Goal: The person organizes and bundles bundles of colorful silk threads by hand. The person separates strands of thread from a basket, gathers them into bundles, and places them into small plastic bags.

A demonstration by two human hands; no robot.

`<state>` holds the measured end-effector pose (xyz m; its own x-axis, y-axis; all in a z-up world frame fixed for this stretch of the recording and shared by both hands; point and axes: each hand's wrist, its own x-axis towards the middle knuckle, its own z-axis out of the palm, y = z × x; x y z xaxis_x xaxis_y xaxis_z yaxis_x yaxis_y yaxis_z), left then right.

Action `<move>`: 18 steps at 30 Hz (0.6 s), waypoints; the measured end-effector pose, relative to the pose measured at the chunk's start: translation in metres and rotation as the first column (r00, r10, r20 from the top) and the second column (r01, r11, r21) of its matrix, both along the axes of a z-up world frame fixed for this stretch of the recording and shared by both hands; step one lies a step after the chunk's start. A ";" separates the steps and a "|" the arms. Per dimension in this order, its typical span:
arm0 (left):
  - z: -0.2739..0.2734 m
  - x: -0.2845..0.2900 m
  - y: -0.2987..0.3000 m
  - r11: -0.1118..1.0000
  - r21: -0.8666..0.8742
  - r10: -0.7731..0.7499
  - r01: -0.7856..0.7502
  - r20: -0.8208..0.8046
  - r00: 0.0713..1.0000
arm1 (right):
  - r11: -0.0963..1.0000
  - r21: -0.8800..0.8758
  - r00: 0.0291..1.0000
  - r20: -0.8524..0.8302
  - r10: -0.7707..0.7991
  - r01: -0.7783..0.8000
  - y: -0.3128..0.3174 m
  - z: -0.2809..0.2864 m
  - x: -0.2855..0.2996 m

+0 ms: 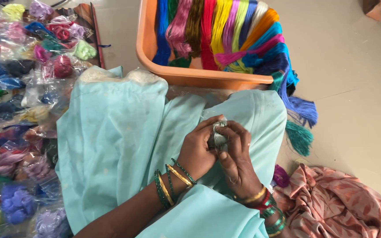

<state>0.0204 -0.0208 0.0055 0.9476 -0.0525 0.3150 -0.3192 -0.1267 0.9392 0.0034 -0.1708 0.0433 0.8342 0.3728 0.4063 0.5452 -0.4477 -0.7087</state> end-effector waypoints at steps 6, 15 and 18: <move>-0.008 0.002 0.006 0.998 -0.061 -0.024 0.023 -0.007 1.000 | 0.986 -0.089 0.977 -0.175 0.123 -0.140 -0.025 -0.015 -0.003; -0.002 -0.004 0.007 0.992 0.006 -0.122 0.122 -0.065 0.990 | 1.000 -0.021 0.980 -0.201 -0.002 -0.003 -0.028 -0.020 0.002; -0.001 -0.006 0.007 0.989 0.015 -0.142 0.144 -0.112 0.984 | 1.000 -0.003 0.975 -0.221 -0.022 0.022 -0.026 -0.021 0.003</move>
